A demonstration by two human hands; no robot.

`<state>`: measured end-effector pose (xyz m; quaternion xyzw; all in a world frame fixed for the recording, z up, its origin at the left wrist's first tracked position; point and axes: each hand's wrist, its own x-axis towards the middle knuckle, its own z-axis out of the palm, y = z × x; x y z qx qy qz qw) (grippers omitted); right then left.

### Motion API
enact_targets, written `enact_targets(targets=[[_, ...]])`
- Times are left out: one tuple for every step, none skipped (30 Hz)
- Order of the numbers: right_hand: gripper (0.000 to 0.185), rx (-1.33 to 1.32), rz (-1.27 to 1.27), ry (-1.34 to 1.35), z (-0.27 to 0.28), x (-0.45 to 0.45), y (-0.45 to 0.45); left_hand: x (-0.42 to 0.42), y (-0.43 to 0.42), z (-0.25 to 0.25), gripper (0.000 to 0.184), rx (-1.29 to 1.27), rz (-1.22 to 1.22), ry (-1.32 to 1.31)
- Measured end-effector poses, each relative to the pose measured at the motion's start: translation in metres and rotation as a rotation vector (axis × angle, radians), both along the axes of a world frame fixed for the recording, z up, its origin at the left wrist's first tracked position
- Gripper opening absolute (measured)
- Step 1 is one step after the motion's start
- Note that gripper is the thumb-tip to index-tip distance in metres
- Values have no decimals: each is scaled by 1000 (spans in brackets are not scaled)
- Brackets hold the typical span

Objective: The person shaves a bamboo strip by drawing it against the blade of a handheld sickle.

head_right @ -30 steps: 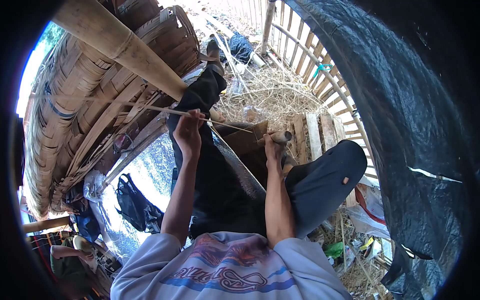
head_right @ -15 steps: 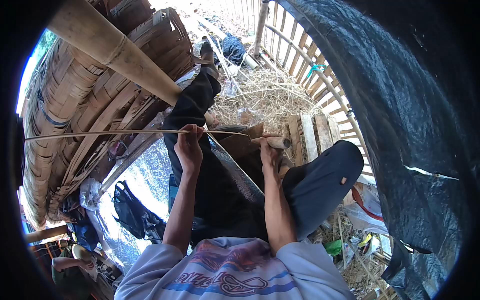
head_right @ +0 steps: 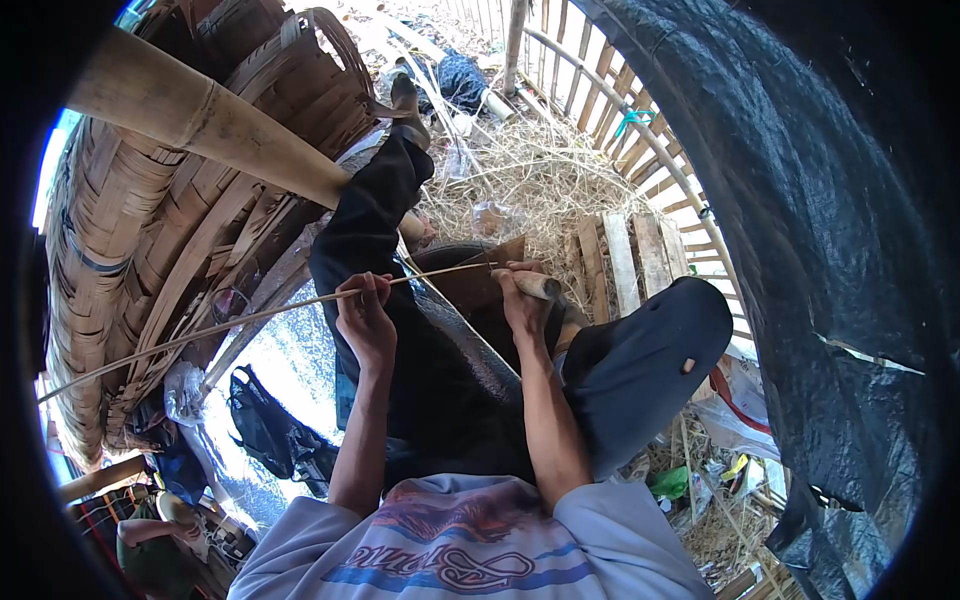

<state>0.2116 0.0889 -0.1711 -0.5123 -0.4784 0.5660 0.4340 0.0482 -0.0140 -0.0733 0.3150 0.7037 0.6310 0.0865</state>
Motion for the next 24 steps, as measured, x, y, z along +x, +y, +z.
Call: enact_targets(targets=[[13, 17, 39, -24, 10, -2, 1, 1, 0, -2, 10, -4, -5, 4], [13, 10, 43, -19, 5, -7, 1, 1, -1, -4, 11, -12, -6, 7], [12, 52, 18, -28, -5, -11, -1, 1, -4, -4, 11, -24, -2, 7], [11, 93, -9, -40, -13, -11, -6, 3, -6, -2, 11, -27, -4, 18], [11, 92, -12, -43, -19, -9, -7, 5, -4, -2, 11, -19, -9, 31], [11, 119, -10, -77, -21, -9, -5, 7, -3, -2, 11, -14, -11, 31], [11, 144, -6, -109, -23, -9, -4, 10, -4, -1, 11, -22, -1, 19], [11, 143, -4, -104, -26, -8, -2, 10, -4, -1, 11, -32, 11, 10], [14, 66, 0, -43, -21, -4, 0, 10, -6, -1, 11, -40, 15, 13], [16, -11, 4, 17, -13, -2, 0, 10, -7, -3, 11, -38, 17, 8], [17, -26, 34, 19, -4, -2, -2, 10, -8, -4, 11, -36, 20, 2], [17, -35, 36, 15, -8, -4, -6, 9, -10, -4, 11, -45, 23, -2], [17, 23, 32, 53, -14, -6, -9, 9, -10, -4, 11, -45, 25, 0], [17, 93, 26, 94, -17, -7, -6, 9, -7, -3, 11, -34, 26, 4], [17, 100, 24, 91, -20, -5, -3, 10, -5, -3, 11, -5, 14, -23], [17, 83, 49, 3, -23, -3, -3, 13, -7, -3, 11, -5, 12, -26], [16, 70, 72, -79, -26, -2, -2, 14, -7, -2, 11, -26, 8, -14], [16, 76, 69, -70, -21, -3, 2, 11, -4, 0, 11, -43, 6, 4], [16, 47, 56, -37, -16, 0, 4, 8, -3, 0, 11, -43, 10, 12], [16, 6, 47, -9, -14, 1, 0, 9, -5, 0, 12, -47, 10, 19], [15, -12, 50, 48, -7, 0, -2, 11, -9, -1, 12, -55, 10, 20], [15, -24, 50, 42, -10, -2, -7, 12, -13, -1, 12, -67, 10, 13], [14, 38, 2, 70, -13, -6, -7, 11, -11, -2, 12, -51, 9, 19], [13, 105, -46, 99, -17, -7, -3, 12, -7, -2, 12, -29, 8, 25]])
